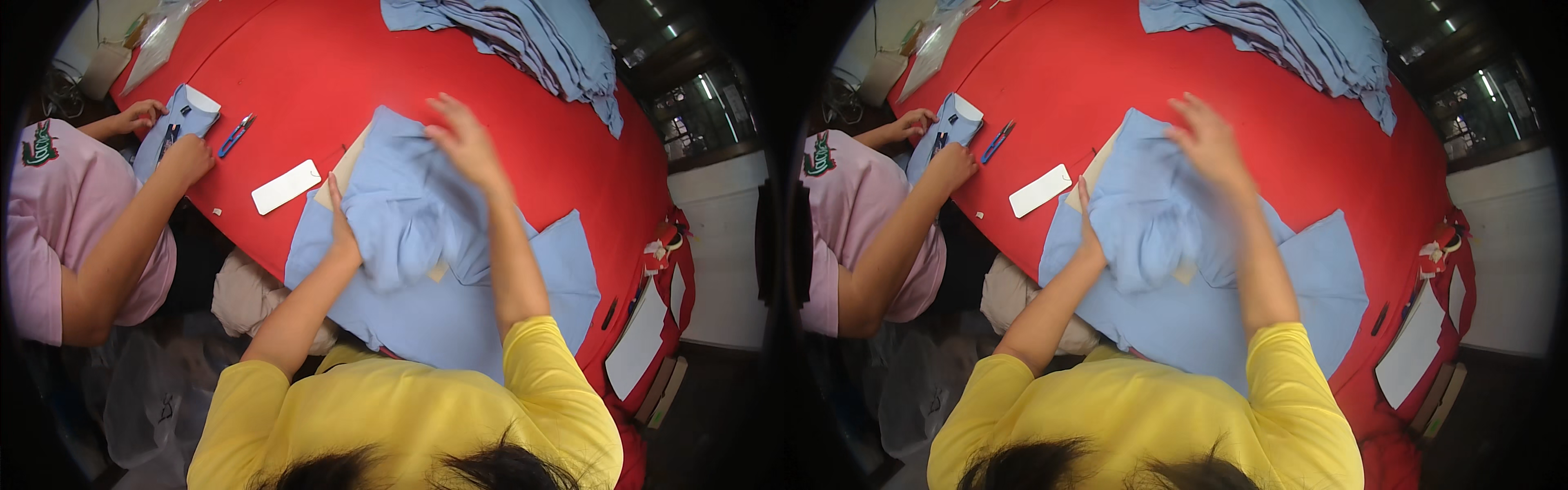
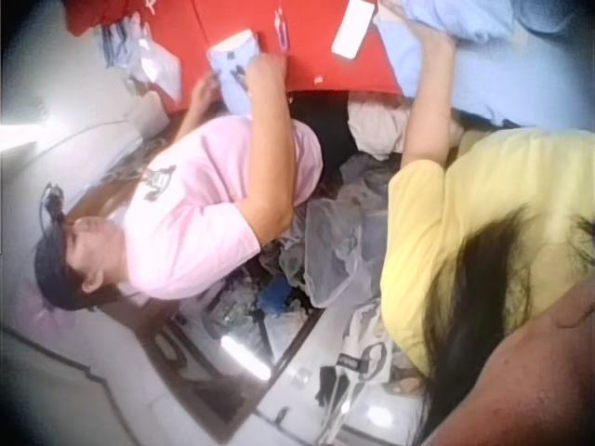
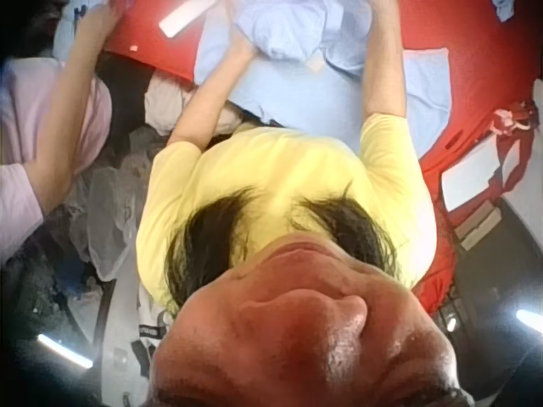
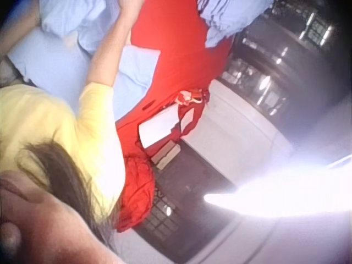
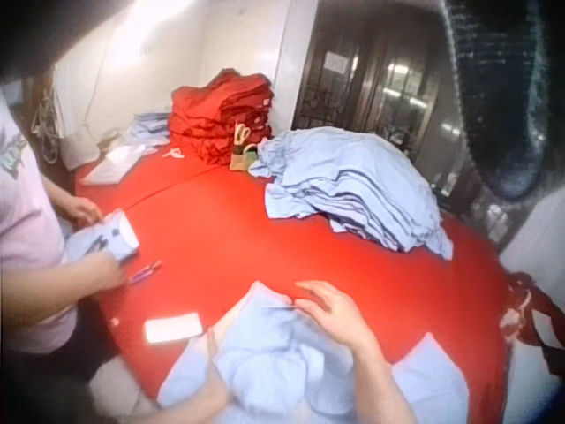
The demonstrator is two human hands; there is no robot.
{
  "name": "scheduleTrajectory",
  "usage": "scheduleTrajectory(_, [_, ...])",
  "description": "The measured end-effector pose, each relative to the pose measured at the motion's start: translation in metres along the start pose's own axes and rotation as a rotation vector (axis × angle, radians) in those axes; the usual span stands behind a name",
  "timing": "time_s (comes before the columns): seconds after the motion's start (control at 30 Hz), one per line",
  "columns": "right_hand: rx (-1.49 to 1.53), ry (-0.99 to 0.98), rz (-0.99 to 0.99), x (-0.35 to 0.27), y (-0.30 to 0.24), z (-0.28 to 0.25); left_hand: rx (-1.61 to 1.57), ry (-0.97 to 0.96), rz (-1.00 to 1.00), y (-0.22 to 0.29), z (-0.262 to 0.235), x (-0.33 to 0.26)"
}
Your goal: The person folds light blue shirts on a red table using a cardboard template and places the folded garments into plastic bags.
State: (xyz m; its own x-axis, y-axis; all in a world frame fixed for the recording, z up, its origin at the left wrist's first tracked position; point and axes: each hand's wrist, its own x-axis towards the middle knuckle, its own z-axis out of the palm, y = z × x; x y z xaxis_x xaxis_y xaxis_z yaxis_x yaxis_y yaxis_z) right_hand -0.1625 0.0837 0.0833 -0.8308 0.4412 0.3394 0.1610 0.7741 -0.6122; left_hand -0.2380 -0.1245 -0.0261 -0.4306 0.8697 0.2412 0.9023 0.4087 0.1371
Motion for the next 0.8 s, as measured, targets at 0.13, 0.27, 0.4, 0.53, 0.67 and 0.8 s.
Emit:
scheduleTrajectory(0.13, [-0.665, -0.183, -0.125, -0.055, 0.012, 0.091, -0.112, 0.251, -0.153, -0.005, 0.026, 0.006])
scheduleTrajectory(0.27, [-0.179, -0.266, -0.037, -0.093, -0.006, 0.073, -0.112, 0.332, -0.161, 0.002, 0.01, 0.013])
scheduleTrajectory(0.4, [0.105, -0.045, 0.32, -0.121, 0.018, -0.033, -0.168, 0.263, -0.04, 0.005, -0.011, 0.0])
scheduleTrajectory(0.53, [-0.797, 0.18, 0.251, -0.205, 0.141, -0.145, -0.261, 0.202, 0.037, 0.007, -0.02, 0.001])
scheduleTrajectory(0.67, [-0.679, 0.215, 0.349, -0.261, 0.129, -0.214, -0.334, 0.207, -0.007, 0.005, -0.015, 0.003])
scheduleTrajectory(0.8, [-0.781, 0.428, 0.406, -0.34, 0.069, -0.248, -0.309, 0.215, -0.023, 0.004, -0.017, -0.002])
